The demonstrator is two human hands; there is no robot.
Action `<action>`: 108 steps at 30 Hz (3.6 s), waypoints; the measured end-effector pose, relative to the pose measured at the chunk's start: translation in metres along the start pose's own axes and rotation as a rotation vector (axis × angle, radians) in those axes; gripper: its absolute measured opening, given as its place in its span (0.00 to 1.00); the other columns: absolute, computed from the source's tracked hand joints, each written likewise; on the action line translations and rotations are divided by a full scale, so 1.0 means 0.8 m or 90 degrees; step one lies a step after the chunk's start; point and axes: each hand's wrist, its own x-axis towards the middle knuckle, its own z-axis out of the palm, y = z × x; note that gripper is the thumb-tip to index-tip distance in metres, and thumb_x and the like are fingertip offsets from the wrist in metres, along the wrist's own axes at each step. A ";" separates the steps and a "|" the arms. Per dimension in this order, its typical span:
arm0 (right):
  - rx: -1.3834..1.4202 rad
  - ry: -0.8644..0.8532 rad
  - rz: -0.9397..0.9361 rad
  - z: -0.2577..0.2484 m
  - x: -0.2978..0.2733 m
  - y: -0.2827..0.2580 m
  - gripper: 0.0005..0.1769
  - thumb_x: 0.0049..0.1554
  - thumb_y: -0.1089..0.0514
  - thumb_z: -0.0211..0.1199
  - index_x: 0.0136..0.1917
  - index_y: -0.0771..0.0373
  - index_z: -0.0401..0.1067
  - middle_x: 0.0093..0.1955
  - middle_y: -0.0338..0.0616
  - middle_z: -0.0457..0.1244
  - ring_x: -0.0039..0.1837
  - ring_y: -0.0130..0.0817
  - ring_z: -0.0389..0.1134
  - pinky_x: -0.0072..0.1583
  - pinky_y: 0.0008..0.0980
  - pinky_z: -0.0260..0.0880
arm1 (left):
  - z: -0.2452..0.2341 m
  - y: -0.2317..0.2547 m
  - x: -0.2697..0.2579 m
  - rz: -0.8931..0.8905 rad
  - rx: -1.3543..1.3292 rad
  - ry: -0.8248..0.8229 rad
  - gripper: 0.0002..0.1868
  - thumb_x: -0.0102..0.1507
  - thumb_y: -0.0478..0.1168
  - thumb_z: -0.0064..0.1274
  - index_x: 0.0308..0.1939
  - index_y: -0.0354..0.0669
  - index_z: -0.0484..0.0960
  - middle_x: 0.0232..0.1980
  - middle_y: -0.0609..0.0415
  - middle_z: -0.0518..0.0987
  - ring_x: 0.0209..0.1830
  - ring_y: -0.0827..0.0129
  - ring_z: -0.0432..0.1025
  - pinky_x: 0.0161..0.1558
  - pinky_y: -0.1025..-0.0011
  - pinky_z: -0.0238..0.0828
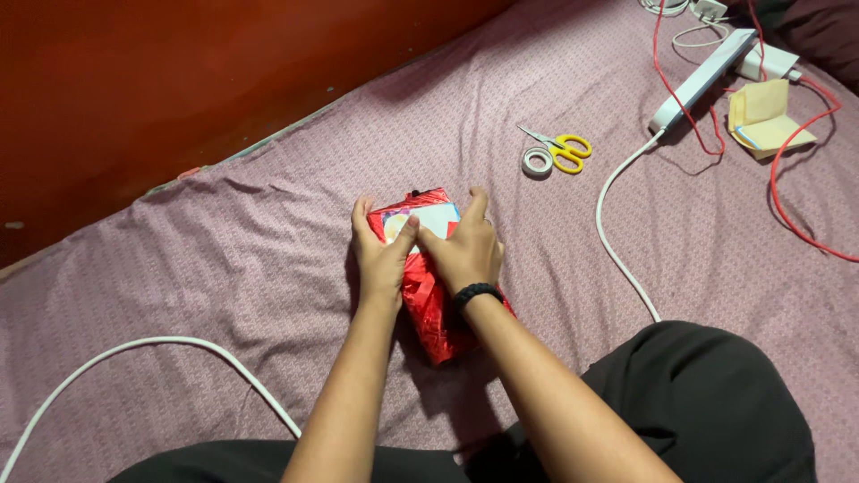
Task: The person wraps a rectangular box with red foil paper, smooths the surface, and ties a red ribbon around it. They then rotate the box to inspect the finished wrapping from multiple angles.
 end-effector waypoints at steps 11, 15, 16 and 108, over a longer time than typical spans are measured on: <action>0.225 0.030 -0.013 0.029 0.014 0.057 0.29 0.54 0.55 0.67 0.67 0.62 0.65 0.48 0.53 0.72 0.51 0.48 0.74 0.54 0.45 0.72 | -0.003 -0.016 0.005 -0.039 -0.095 -0.004 0.28 0.71 0.40 0.45 0.75 0.41 0.61 0.77 0.49 0.64 0.75 0.64 0.61 0.70 0.67 0.59; 0.274 -0.080 0.083 0.016 0.036 0.058 0.23 0.60 0.48 0.61 0.65 0.60 0.74 0.57 0.51 0.73 0.60 0.39 0.75 0.63 0.37 0.72 | -0.008 0.001 0.012 -0.130 -0.201 0.032 0.30 0.72 0.50 0.36 0.75 0.39 0.62 0.76 0.44 0.65 0.73 0.60 0.63 0.70 0.64 0.61; 0.312 -0.136 0.029 0.009 0.043 0.061 0.29 0.61 0.42 0.56 0.70 0.60 0.70 0.64 0.51 0.68 0.67 0.39 0.69 0.67 0.36 0.66 | -0.011 0.005 0.013 -0.088 -0.169 0.020 0.32 0.73 0.52 0.36 0.77 0.40 0.57 0.79 0.44 0.60 0.77 0.61 0.57 0.73 0.64 0.55; 0.217 -0.201 -0.512 -0.236 0.003 -0.048 0.12 0.49 0.59 0.73 0.49 0.56 0.80 0.56 0.36 0.69 0.53 0.28 0.74 0.54 0.29 0.76 | 0.009 0.238 -0.043 0.305 0.255 -0.103 0.13 0.62 0.50 0.63 0.44 0.48 0.89 0.61 0.54 0.80 0.68 0.61 0.68 0.62 0.63 0.70</action>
